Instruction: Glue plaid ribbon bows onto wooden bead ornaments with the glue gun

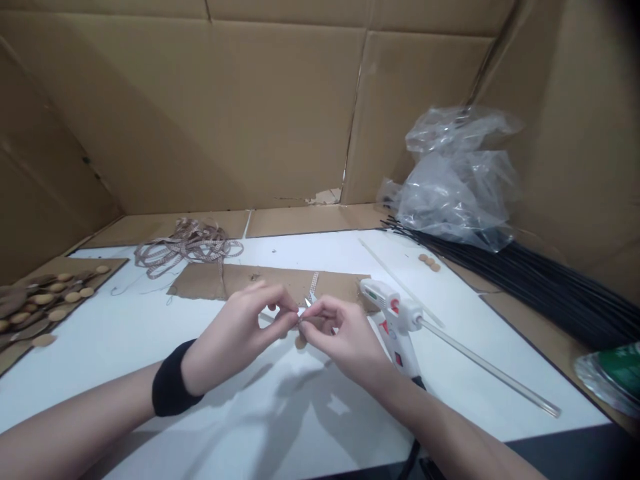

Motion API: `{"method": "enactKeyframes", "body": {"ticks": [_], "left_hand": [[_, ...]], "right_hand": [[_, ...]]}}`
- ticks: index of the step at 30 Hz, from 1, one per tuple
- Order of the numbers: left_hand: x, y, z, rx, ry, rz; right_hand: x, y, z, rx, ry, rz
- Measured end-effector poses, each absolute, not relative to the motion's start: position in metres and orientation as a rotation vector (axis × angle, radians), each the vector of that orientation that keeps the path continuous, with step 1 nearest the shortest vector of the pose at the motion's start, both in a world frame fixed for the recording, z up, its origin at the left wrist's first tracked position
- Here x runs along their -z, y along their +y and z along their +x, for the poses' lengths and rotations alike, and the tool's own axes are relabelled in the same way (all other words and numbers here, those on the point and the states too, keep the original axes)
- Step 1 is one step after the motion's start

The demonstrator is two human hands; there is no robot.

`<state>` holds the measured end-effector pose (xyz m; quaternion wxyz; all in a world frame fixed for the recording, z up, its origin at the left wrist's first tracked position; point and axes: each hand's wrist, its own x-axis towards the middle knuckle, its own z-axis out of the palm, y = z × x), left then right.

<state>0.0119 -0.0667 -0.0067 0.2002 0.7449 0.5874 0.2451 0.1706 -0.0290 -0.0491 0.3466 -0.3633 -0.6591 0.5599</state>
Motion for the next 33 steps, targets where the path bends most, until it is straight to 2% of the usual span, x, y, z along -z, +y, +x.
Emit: {"method": "enactKeyframes", "body": {"ticks": [6, 21, 24, 29, 33], "left_hand": [[0.006, -0.063, 0.009, -0.701, 1.501, 1.798], [0.003, -0.069, 0.01, -0.635, 1.658, 2.123], [0.007, -0.07, 0.013, -0.683, 1.718, 2.072], [0.016, -0.074, 0.02, -0.839, 1.731, 1.963], [0.018, -0.075, 0.024, -0.92, 1.677, 1.842]], "right_hand": [[0.043, -0.032, 0.172, -1.451, -1.683, -0.938], [0.044, -0.034, 0.173, -1.253, -1.804, -0.977], [0.041, -0.035, 0.173, -1.384, -1.755, -0.951], [0.038, -0.032, 0.174, -1.804, -1.512, -0.875], [0.04, -0.027, 0.176, -1.913, -1.452, -0.84]]}}
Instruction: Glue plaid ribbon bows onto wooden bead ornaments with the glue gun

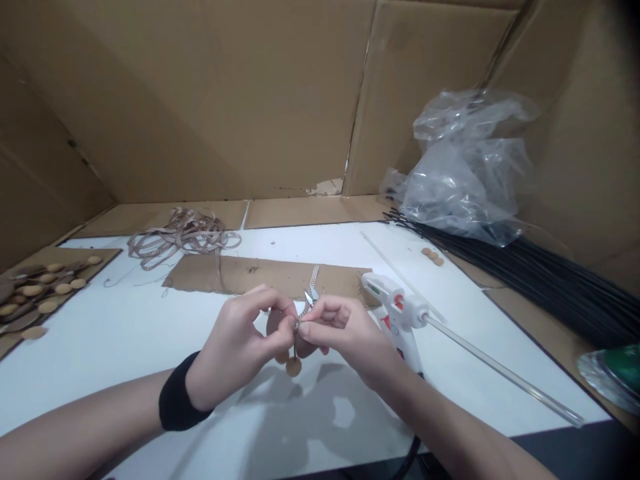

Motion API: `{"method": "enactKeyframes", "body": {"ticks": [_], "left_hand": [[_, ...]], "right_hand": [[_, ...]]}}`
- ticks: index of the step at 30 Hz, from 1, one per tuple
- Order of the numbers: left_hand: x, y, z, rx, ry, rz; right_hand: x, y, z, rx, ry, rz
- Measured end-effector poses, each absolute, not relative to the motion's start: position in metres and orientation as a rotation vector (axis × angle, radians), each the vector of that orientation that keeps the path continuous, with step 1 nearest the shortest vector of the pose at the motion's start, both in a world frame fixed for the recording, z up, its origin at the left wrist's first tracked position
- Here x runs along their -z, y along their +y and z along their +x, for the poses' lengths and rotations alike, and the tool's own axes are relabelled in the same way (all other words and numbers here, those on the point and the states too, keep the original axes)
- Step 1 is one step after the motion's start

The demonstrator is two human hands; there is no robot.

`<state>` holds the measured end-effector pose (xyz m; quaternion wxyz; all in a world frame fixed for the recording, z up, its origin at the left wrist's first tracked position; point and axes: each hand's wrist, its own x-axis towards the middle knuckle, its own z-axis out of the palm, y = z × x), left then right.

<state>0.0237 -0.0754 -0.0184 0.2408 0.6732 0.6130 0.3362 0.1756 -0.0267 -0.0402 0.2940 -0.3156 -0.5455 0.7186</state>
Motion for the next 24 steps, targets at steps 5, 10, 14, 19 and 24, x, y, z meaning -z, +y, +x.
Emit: {"method": "enactKeyframes", "body": {"ticks": [5, 10, 14, 19, 24], "left_hand": [[0.014, -0.07, 0.021, -0.811, 1.482, 1.591], [0.011, -0.069, 0.013, -0.758, 1.399, 1.569], [0.011, -0.07, 0.009, -0.726, 1.413, 1.645], [0.013, -0.07, 0.008, -0.749, 1.5, 1.701], [0.015, -0.068, 0.008, -0.767, 1.504, 1.717]], "right_hand": [[0.042, -0.025, 0.178, -1.891, -1.496, -0.892], [0.04, -0.026, 0.178, -1.834, -1.529, -0.923], [0.042, -0.025, 0.178, -1.77, -1.562, -0.925], [0.044, -0.023, 0.179, -1.794, -1.592, -0.888], [0.043, -0.023, 0.18, -1.783, -1.624, -0.881]]}}
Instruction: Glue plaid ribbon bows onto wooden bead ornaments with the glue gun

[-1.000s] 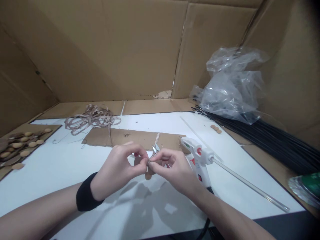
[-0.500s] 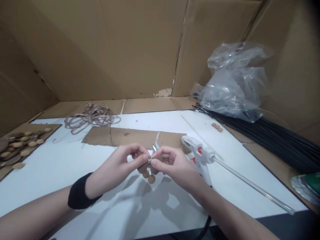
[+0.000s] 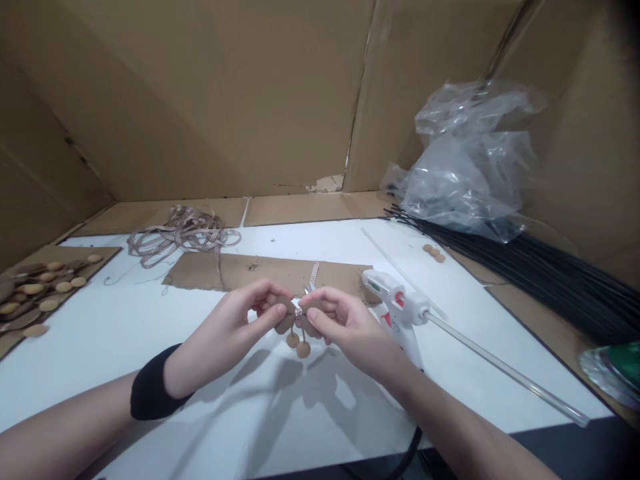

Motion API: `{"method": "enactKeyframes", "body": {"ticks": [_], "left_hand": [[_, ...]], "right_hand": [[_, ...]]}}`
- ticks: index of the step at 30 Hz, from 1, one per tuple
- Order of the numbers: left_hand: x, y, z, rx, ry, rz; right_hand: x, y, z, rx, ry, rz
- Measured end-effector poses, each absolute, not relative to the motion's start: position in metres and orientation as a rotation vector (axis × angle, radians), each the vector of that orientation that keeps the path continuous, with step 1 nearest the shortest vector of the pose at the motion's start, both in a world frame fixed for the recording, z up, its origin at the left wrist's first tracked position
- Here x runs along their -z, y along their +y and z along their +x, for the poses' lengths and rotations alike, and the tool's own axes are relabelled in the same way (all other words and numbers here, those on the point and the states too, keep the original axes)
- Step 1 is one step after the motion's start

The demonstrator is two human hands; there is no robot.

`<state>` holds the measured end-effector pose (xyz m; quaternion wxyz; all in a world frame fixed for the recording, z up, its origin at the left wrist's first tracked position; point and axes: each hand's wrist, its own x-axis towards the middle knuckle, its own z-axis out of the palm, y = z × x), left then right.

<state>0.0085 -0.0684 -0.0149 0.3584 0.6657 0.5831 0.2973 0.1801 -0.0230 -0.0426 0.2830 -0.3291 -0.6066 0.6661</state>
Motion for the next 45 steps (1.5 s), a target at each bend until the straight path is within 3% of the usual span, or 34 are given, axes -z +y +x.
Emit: {"method": "enactKeyframes", "body": {"ticks": [16, 31, 37, 45], "left_hand": [[0.023, -0.07, 0.014, -0.795, 1.537, 1.595], [0.021, -0.072, 0.014, -0.648, 1.546, 1.81], [0.024, -0.073, 0.014, -0.548, 1.557, 1.84], [0.032, -0.072, 0.008, -0.733, 1.841, 1.913]], "right_hand": [[0.041, -0.027, 0.179, -1.507, -1.878, -0.973], [0.049, -0.025, 0.176, -1.872, -1.726, -0.805], [0.053, -0.031, 0.175, -1.774, -1.918, -0.898], [0.058, -0.03, 0.173, -1.876, -1.757, -0.877]]}}
